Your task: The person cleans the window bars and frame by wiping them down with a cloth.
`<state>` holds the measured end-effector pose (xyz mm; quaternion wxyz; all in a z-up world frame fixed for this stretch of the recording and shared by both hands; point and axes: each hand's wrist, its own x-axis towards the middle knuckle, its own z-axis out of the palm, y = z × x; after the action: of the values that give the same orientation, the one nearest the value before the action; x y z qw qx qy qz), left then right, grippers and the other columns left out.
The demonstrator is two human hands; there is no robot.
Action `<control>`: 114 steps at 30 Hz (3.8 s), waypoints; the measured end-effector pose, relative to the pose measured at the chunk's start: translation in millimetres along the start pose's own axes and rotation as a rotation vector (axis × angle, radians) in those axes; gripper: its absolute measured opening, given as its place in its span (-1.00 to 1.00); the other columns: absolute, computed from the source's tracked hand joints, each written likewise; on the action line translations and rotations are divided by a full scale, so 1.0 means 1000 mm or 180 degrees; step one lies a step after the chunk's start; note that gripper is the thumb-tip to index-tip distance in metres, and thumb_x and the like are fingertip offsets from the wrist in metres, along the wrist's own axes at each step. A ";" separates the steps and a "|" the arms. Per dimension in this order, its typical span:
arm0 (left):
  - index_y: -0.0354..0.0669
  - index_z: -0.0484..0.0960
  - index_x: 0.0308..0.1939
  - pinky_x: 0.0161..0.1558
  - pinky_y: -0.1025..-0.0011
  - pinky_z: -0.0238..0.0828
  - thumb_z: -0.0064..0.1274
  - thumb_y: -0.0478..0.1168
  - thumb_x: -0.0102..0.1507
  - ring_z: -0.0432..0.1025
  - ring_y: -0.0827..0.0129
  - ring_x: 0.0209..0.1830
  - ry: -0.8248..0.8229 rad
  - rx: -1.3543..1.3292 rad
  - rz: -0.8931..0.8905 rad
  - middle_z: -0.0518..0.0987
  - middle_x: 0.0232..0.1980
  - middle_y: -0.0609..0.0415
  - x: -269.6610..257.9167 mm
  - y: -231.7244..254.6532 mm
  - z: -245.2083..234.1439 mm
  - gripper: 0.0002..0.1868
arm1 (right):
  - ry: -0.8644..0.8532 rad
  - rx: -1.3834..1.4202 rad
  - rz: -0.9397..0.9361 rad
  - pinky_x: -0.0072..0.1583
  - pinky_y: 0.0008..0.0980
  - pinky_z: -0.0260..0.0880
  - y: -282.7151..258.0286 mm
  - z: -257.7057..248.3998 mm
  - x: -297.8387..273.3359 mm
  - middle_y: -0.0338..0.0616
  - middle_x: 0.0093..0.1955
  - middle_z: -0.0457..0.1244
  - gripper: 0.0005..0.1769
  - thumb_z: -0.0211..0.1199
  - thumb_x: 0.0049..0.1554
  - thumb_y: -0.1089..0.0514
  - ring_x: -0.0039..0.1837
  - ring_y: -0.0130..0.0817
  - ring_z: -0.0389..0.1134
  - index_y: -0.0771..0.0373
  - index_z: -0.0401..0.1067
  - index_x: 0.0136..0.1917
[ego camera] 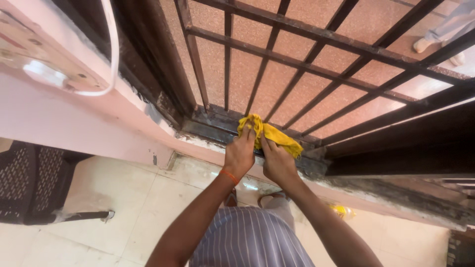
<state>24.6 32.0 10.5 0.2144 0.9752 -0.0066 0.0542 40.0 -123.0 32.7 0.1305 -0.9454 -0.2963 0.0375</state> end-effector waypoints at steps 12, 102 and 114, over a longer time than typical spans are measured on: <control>-0.27 0.08 0.54 -0.16 0.10 0.53 0.06 -0.40 0.11 0.53 -0.16 -0.10 0.0009 -0.0736 -0.0159 0.38 0.36 -0.27 0.000 -0.001 -0.004 -0.09 | 0.0102 0.0599 -0.0269 0.05 -0.02 0.44 0.004 -0.004 0.020 0.17 0.27 0.25 -0.17 0.25 -0.15 0.25 0.11 0.07 0.39 0.35 0.17 0.41; -0.29 0.75 -0.08 -0.40 0.55 0.44 0.26 -0.20 0.25 0.48 0.68 -0.39 0.0991 -0.3735 -0.0392 0.69 -0.37 0.14 0.068 0.047 -0.059 -0.75 | 0.2853 0.3054 0.0565 0.02 -0.51 0.44 -0.009 -0.032 0.061 -0.11 -0.01 0.45 -0.67 0.26 0.30 0.30 -0.03 -0.57 0.38 0.42 0.49 0.32; -0.24 0.71 -0.03 -0.45 0.62 0.48 0.18 -0.26 0.27 0.53 0.70 -0.43 0.1425 -0.3723 0.0394 0.66 -0.36 0.24 0.106 0.078 -0.117 -0.78 | 0.3265 0.3264 0.0110 -0.07 -0.56 0.37 -0.028 -0.125 0.080 -0.19 -0.06 0.40 -0.73 0.18 0.36 0.34 -0.09 -0.59 0.35 0.44 0.49 0.29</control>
<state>114.8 11.2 159.9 0.7050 0.6594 -0.0465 0.2567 108.9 -82.6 160.8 0.6794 -0.6684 -0.1280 -0.2744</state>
